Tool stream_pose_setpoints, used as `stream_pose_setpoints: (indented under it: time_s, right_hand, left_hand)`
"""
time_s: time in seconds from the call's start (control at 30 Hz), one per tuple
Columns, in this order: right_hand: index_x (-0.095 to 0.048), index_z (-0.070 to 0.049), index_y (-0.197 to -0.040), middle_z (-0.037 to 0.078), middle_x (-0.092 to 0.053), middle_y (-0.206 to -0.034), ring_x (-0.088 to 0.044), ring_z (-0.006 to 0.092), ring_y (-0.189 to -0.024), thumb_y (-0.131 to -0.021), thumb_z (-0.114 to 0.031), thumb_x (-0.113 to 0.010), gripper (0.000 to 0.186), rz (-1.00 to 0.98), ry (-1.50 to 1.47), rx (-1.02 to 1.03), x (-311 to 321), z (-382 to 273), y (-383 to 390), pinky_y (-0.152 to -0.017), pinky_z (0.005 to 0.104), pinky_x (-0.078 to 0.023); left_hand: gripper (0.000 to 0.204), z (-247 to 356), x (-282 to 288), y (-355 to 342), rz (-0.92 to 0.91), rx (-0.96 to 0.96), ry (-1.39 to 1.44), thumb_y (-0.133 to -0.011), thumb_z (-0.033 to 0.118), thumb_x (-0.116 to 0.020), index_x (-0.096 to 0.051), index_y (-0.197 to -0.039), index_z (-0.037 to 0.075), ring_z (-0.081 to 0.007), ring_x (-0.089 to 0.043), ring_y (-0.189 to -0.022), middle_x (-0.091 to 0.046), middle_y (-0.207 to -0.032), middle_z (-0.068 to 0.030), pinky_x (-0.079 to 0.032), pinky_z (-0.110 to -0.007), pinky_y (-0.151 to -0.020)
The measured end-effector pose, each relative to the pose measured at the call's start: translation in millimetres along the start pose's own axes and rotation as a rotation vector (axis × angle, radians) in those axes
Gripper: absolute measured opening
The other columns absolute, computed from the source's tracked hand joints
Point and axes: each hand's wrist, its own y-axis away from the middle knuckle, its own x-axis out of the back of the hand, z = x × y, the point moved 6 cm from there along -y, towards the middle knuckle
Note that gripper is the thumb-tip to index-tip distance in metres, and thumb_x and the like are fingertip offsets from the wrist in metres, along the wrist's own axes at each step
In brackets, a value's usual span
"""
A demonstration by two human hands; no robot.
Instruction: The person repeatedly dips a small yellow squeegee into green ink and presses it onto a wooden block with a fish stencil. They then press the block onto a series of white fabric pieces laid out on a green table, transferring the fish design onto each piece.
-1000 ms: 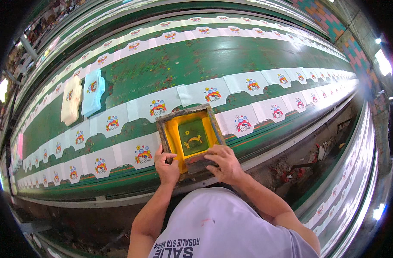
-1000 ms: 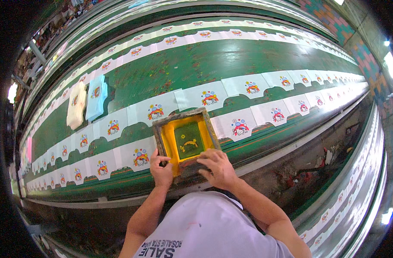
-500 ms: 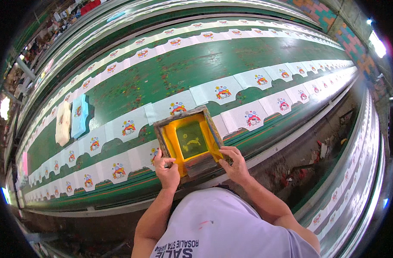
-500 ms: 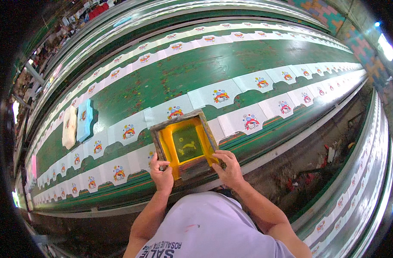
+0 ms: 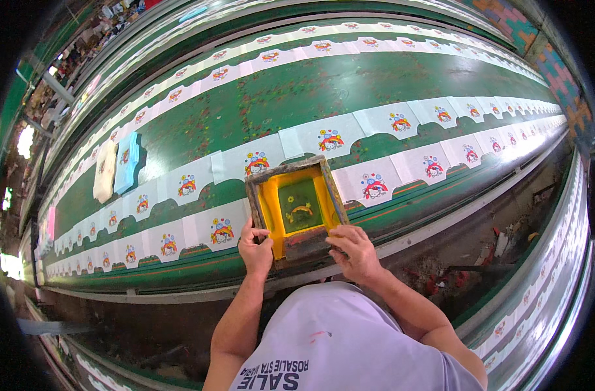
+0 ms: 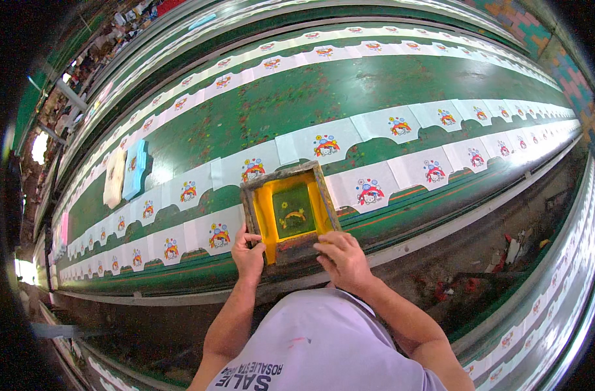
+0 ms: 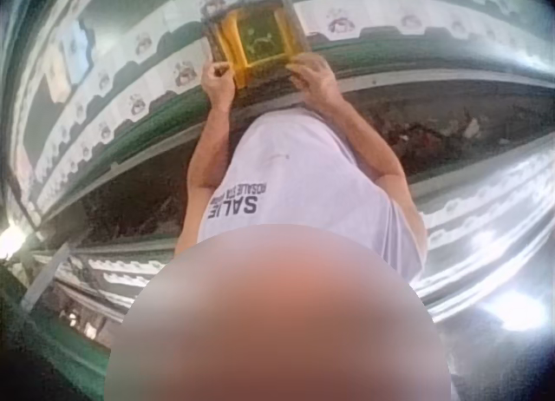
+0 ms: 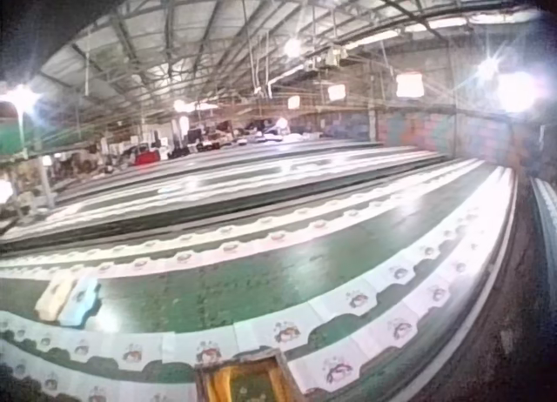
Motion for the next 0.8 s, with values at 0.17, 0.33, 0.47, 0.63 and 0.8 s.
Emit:
stream_pose_setpoints:
  time_s: [0.17,0.33,0.47,0.63,0.8]
  right_hand:
    - [-0.077,-0.008,-0.137,0.012,-0.072,-0.141,-0.066,0.0367,-0.138,-0.092,-0.013,-0.084,0.045,-0.235,0.097,0.168,-29,-21,-11,-0.116,0.0532,-0.054]
    - [-0.074,-0.01,-0.142,0.01,-0.071,-0.138,-0.067,0.0345,-0.133,-0.09,-0.015,-0.08,0.052,-0.289,0.2,0.227,-42,-30,-30,-0.114,0.0501,-0.054]
    - [-0.074,-0.009,-0.138,0.011,-0.072,-0.125,-0.07,0.0346,-0.123,-0.097,-0.016,-0.074,0.042,-0.373,0.259,0.208,-52,-29,-48,-0.108,0.0485,-0.057]
    - [-0.074,-0.01,-0.14,0.012,-0.073,-0.125,-0.071,0.0351,-0.122,-0.096,-0.015,-0.077,0.045,-0.463,0.236,0.151,-49,-19,-59,-0.104,0.0494,-0.059]
    - [-0.074,-0.011,-0.14,0.012,-0.073,-0.128,-0.071,0.0355,-0.124,-0.093,-0.013,-0.079,0.047,-0.5,0.206,0.111,-45,-20,-44,-0.108,0.0502,-0.057]
  left_hand:
    - [0.069,-13,1,1,-0.048,0.185,0.076,-0.081,-0.007,-0.077,-0.069,-0.149,-0.005,-0.0088,-0.063,-0.088,-0.076,-0.109,-0.0056,-0.056,-0.029,-0.091]
    - [0.071,-22,2,0,-0.07,0.194,0.171,-0.08,-0.009,-0.079,-0.069,-0.15,-0.007,-0.0097,-0.063,-0.09,-0.079,-0.117,-0.0041,-0.056,-0.028,-0.094]
    - [0.036,-24,2,-2,-0.072,0.11,0.18,-0.08,-0.01,-0.078,-0.076,-0.115,-0.003,-0.0123,-0.068,-0.105,-0.068,-0.162,-0.0161,-0.056,-0.031,-0.1]
    - [0.019,-13,4,-2,-0.065,-0.023,0.111,-0.081,-0.01,-0.078,-0.074,-0.095,0.001,-0.0157,-0.07,-0.123,-0.056,-0.177,-0.0236,-0.055,-0.032,-0.104]
    - [0.017,-21,2,-1,-0.07,0.198,0.132,-0.081,-0.008,-0.079,-0.074,-0.094,0.001,-0.0134,-0.071,-0.103,-0.059,-0.174,-0.0238,-0.057,-0.03,-0.094]
